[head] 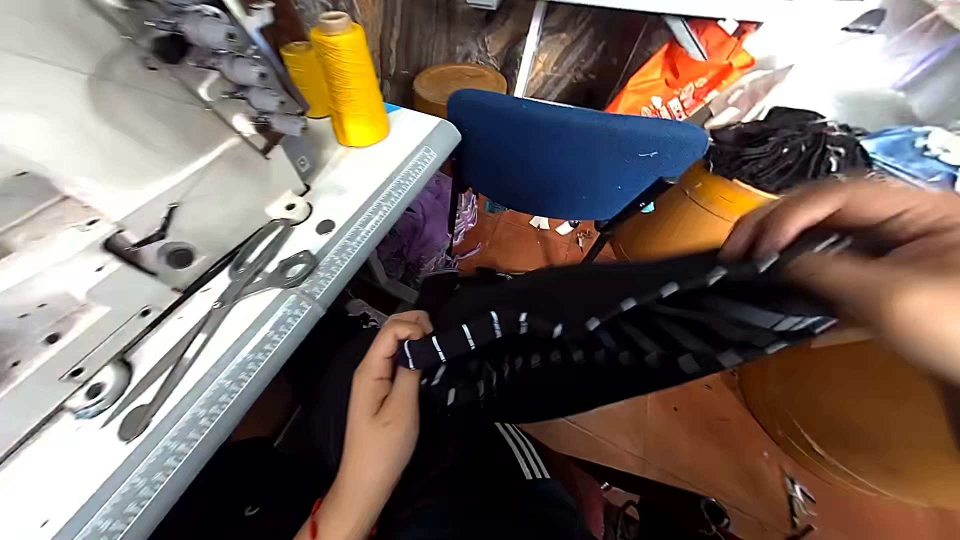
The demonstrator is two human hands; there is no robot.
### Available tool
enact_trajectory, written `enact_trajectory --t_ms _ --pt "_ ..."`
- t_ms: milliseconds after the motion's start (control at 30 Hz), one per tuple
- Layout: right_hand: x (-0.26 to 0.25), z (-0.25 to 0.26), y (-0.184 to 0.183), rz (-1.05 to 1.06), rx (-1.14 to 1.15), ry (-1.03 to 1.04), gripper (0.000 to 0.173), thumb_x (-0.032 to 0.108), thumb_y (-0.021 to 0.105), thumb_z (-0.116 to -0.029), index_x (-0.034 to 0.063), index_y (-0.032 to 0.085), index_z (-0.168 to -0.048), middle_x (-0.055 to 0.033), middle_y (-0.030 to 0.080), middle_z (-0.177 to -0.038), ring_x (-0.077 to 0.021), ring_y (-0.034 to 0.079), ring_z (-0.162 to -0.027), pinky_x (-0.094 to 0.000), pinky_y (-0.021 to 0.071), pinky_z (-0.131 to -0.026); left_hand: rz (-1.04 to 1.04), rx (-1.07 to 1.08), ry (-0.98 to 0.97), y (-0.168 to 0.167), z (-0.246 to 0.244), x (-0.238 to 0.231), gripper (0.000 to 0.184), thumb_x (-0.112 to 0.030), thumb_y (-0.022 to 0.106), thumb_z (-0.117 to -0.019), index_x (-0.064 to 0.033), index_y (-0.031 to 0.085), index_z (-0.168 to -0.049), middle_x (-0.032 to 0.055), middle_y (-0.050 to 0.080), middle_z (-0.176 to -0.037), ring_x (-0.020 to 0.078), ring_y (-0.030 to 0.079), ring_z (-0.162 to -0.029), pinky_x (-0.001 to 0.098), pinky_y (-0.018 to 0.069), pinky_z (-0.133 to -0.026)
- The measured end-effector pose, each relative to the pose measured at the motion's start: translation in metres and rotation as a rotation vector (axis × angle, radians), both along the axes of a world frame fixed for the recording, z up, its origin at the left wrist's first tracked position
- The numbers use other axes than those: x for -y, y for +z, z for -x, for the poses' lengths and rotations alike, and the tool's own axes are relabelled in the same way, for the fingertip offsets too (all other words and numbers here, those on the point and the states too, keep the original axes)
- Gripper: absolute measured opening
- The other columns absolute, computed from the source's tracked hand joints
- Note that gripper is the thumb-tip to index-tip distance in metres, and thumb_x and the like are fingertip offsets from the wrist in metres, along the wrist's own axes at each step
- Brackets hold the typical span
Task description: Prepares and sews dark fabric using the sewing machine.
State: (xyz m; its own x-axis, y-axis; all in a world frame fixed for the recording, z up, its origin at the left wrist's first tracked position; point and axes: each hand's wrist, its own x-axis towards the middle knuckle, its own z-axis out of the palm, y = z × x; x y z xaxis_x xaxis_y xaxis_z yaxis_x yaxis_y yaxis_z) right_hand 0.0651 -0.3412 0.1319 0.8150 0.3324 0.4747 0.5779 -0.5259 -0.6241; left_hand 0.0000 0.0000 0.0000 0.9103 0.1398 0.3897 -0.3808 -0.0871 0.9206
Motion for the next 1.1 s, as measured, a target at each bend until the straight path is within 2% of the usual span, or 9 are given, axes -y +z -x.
enact_trajectory --t_ms 133,200,333,533,667,800,900,1000,1100 --pt "0.004 0.009 -0.072 -0.035 -0.439 0.205 0.013 0.019 0.061 -0.0888 0.0242 0.072 -0.085 0.0126 0.067 -0.080 0.0050 0.060 -0.073 -0.0138 0.0492 -0.063 -0.166 -0.099 -0.063 0.004 -0.019 -0.010 0.023 -0.007 0.047 -0.0970 -0.0169 0.067 -0.090 -0.0073 0.071 -0.100 0.0022 0.065 -0.101 0.0214 0.0536 -0.091" --pt "0.011 -0.003 -0.084 -0.130 -0.528 0.039 0.026 0.010 0.054 -0.0878 0.0232 0.076 -0.085 0.0111 0.071 -0.083 0.0024 0.064 -0.074 -0.0171 0.0534 -0.066 -0.328 -0.261 -0.058 0.005 -0.045 -0.016 0.024 -0.002 0.055 -0.0850 -0.0179 0.070 -0.095 -0.0087 0.072 -0.102 0.0021 0.067 -0.099 0.0258 0.0573 -0.085" --pt "0.037 -0.051 -0.131 -0.279 -0.667 -0.476 0.030 -0.004 0.042 -0.1027 0.0009 0.072 -0.102 -0.0048 0.072 -0.088 -0.0099 0.065 -0.069 -0.0288 0.0554 -0.062 -0.566 -0.594 -0.169 -0.013 -0.142 -0.015 0.022 0.003 0.062 -0.0958 -0.0031 0.070 -0.115 0.0130 0.070 -0.115 0.0260 0.067 -0.104 0.0515 0.0540 -0.092" --pt "0.084 -0.064 -0.150 -0.278 -0.308 -0.550 0.030 0.002 0.040 -0.0992 -0.0006 0.066 -0.113 -0.0040 0.070 -0.118 -0.0061 0.066 -0.103 -0.0309 0.0564 -0.090 -0.819 -0.198 -0.057 -0.018 -0.238 0.029 0.021 0.005 0.060 -0.0919 0.0040 0.073 -0.108 0.0227 0.070 -0.114 0.0358 0.068 -0.109 0.0529 0.0527 -0.097" --pt "0.115 -0.050 -0.180 -0.188 -0.274 -0.477 0.029 0.005 0.043 -0.0961 -0.0034 0.067 -0.109 -0.0046 0.069 -0.117 -0.0053 0.065 -0.107 -0.0301 0.0555 -0.093 -0.694 -0.276 -0.047 -0.039 -0.227 0.037 0.017 0.004 0.062 -0.0925 0.0012 0.073 -0.105 0.0180 0.073 -0.101 0.0275 0.074 -0.083 0.0467 0.0625 -0.077" --pt "0.111 -0.021 -0.259 -0.097 -0.542 -0.440 0.028 -0.001 0.045 -0.0952 -0.0071 0.070 -0.106 -0.0136 0.072 -0.114 -0.0152 0.069 -0.106 -0.0373 0.0568 -0.094 -0.777 -0.374 -0.214 -0.115 -0.195 0.031 0.023 0.011 0.057 -0.0926 0.0043 0.075 -0.106 0.0223 0.072 -0.114 0.0351 0.069 -0.110 0.0505 0.0531 -0.101" --pt "0.086 0.014 -0.313 0.104 -1.145 -0.385 0.027 0.002 0.050 -0.1030 -0.0055 0.065 -0.124 -0.0190 0.069 -0.118 -0.0227 0.068 -0.102 -0.0405 0.0546 -0.091 -1.091 -0.715 -0.580 -0.161 -0.173 0.025 0.038 0.006 0.058 -0.0956 -0.0028 0.067 -0.132 0.0217 0.061 -0.138 0.0391 0.057 -0.130 0.0560 0.0443 -0.111" --pt "0.060 0.040 -0.345 0.367 -1.671 -0.160 0.041 0.017 0.054 -0.1068 0.0001 0.053 -0.144 -0.0245 0.058 -0.140 -0.0370 0.060 -0.124 -0.0520 0.0469 -0.104 -1.294 -0.925 -0.656 -0.153 -0.150 0.015 0.055 -0.009 0.063 -0.0997 -0.0125 0.049 -0.153 0.0171 0.050 -0.153 0.0386 0.047 -0.141 0.0620 0.0359 -0.114" --pt "0.035 0.034 -0.342 0.376 -1.729 0.017 0.037 0.020 0.049 -0.1093 0.0013 0.055 -0.141 -0.0217 0.062 -0.134 -0.0310 0.065 -0.114 -0.0465 0.0507 -0.099 -1.089 -0.767 -0.572 -0.110 -0.114 -0.016 0.041 -0.013 0.055 -0.1051 -0.0130 0.057 -0.146 0.0128 0.058 -0.146 0.0313 0.057 -0.132 0.0529 0.0427 -0.113"
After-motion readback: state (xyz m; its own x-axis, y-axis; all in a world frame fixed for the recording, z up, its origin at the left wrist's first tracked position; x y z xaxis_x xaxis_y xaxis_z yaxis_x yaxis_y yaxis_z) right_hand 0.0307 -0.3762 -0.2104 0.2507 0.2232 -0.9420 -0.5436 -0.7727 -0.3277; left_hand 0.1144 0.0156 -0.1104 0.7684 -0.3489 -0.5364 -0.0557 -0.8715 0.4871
